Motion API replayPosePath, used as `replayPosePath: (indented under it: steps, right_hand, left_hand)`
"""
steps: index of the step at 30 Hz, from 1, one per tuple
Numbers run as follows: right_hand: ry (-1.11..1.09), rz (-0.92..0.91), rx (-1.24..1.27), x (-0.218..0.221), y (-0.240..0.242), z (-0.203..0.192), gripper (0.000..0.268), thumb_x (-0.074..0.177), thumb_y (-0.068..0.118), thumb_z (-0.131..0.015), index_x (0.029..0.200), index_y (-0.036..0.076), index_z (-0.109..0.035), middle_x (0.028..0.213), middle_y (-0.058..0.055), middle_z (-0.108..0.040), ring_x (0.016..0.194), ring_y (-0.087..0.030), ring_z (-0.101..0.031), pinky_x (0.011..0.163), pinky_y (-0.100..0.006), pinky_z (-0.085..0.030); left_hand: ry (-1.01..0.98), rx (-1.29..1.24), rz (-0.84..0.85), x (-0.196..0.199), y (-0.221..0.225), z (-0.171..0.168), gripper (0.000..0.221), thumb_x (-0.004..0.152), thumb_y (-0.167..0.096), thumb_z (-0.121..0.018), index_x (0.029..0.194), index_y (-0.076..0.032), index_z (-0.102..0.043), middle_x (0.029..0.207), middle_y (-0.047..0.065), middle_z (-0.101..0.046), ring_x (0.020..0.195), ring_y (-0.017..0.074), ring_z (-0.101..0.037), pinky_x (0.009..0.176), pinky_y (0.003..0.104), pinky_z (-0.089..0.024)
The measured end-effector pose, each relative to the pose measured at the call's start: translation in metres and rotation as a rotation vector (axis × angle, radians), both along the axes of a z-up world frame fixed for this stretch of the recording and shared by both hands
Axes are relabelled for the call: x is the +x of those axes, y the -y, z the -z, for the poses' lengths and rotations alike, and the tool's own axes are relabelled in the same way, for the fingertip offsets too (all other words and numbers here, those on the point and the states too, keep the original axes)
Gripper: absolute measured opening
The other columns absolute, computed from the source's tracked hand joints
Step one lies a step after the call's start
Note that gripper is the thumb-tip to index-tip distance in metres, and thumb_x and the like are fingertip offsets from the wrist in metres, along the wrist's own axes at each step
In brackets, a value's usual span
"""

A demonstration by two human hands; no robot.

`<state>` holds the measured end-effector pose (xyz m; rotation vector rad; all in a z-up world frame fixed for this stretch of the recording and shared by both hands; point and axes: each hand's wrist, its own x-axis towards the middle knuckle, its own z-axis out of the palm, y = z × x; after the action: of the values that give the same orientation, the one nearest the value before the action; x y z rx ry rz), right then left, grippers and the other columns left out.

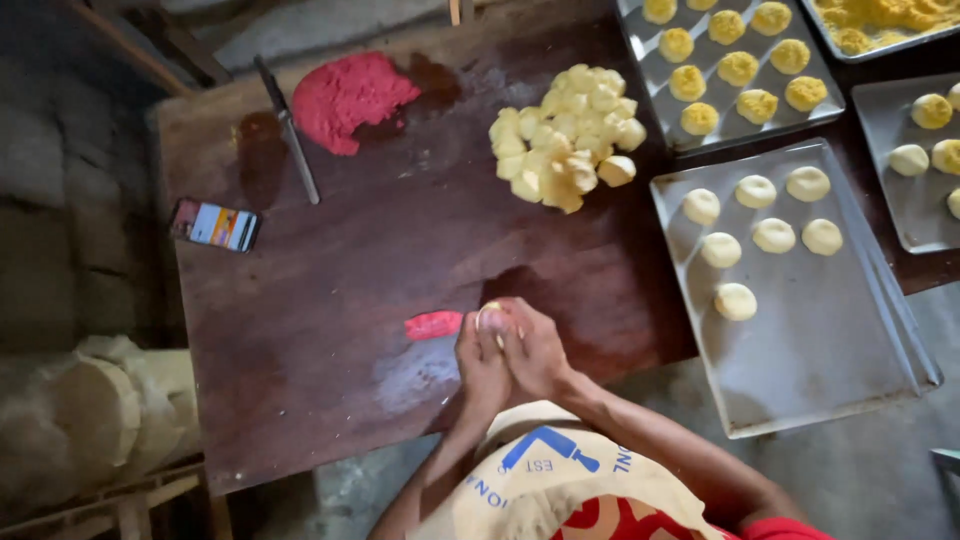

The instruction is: Shaping dough balls by filling yellow dough with pink dough and rolling them before placing on trays.

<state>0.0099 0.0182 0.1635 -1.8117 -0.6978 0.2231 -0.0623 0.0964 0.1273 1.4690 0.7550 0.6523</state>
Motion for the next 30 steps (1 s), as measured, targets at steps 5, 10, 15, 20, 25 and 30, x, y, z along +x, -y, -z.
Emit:
replayPosePath:
  steps: [5, 10, 15, 20, 25, 30]
  right_hand:
    - [-0.144, 0.123, -0.074, -0.04, -0.025, 0.053, 0.014, 0.108, 0.022, -0.072, 0.116, 0.024, -0.083, 0.078, -0.005, -0.077, 0.069, -0.015, -0.07, 0.068, -0.035, -0.061]
    - [-0.598, -0.137, -0.14, -0.034, -0.032, 0.067, 0.024, 0.112, 0.029, -0.069, 0.114, 0.012, -0.086, 0.069, -0.002, -0.07, 0.059, -0.012, -0.061, 0.053, -0.029, -0.055]
    - [0.156, -0.152, -0.556, -0.01, -0.052, 0.116, 0.059, 0.1, 0.029, -0.083, 0.155, 0.022, -0.063, 0.132, -0.016, -0.069, 0.103, -0.042, -0.077, 0.079, -0.056, -0.069]
    - [0.65, -0.383, -0.484, -0.003, -0.085, 0.185, 0.051, 0.095, 0.026, -0.085, 0.14, 0.008, -0.068, 0.117, -0.019, -0.068, 0.104, -0.038, -0.072, 0.069, -0.044, -0.068]
    - [0.735, -0.434, -0.524, -0.001, -0.077, 0.26, 0.033, 0.078, 0.026, -0.083, 0.106, 0.012, -0.075, 0.116, -0.009, -0.058, 0.098, -0.027, -0.066, 0.065, -0.034, -0.064]
    - [0.28, -0.258, -0.511, 0.014, -0.064, 0.251, 0.012, 0.089, 0.028, -0.082, 0.087, 0.018, -0.077, 0.089, -0.012, -0.079, 0.118, -0.037, -0.077, 0.086, -0.051, -0.067]
  left_hand:
    - [-0.118, 0.008, 0.107, -0.049, -0.054, 0.011, 0.03, 0.114, -0.033, -0.065, 0.092, -0.022, -0.082, 0.079, -0.001, -0.083, 0.075, 0.0114, -0.074, 0.082, 0.031, -0.063]
    - [-0.288, -0.263, 0.201, -0.108, -0.119, 0.057, 0.009, 0.102, -0.022, -0.083, 0.103, -0.022, -0.092, 0.092, 0.0, -0.09, 0.089, 0.0055, -0.078, 0.088, 0.031, -0.068]
    - [-0.298, -0.222, -0.025, -0.128, -0.198, 0.108, 0.025, 0.111, -0.028, -0.076, 0.116, -0.007, -0.087, 0.104, 0.011, -0.084, 0.098, 0.0154, -0.07, 0.091, 0.04, -0.062]
    - [-0.007, -0.637, -0.078, -0.088, -0.19, 0.098, 0.027, 0.109, -0.021, -0.076, 0.128, -0.002, -0.078, 0.116, 0.018, -0.083, 0.109, 0.0235, -0.079, 0.101, 0.046, -0.066]
    - [0.013, -0.776, 0.051, -0.058, -0.155, 0.177, 0.035, 0.099, -0.008, -0.087, 0.128, 0.004, -0.073, 0.112, 0.015, -0.077, 0.101, 0.0246, -0.08, 0.092, 0.041, -0.068]
    - [-0.2, -0.594, 0.015, -0.055, -0.147, 0.149, 0.031, 0.1, -0.014, -0.088, 0.127, 0.001, -0.08, 0.109, 0.018, -0.079, 0.098, 0.0252, -0.079, 0.083, 0.04, -0.068]
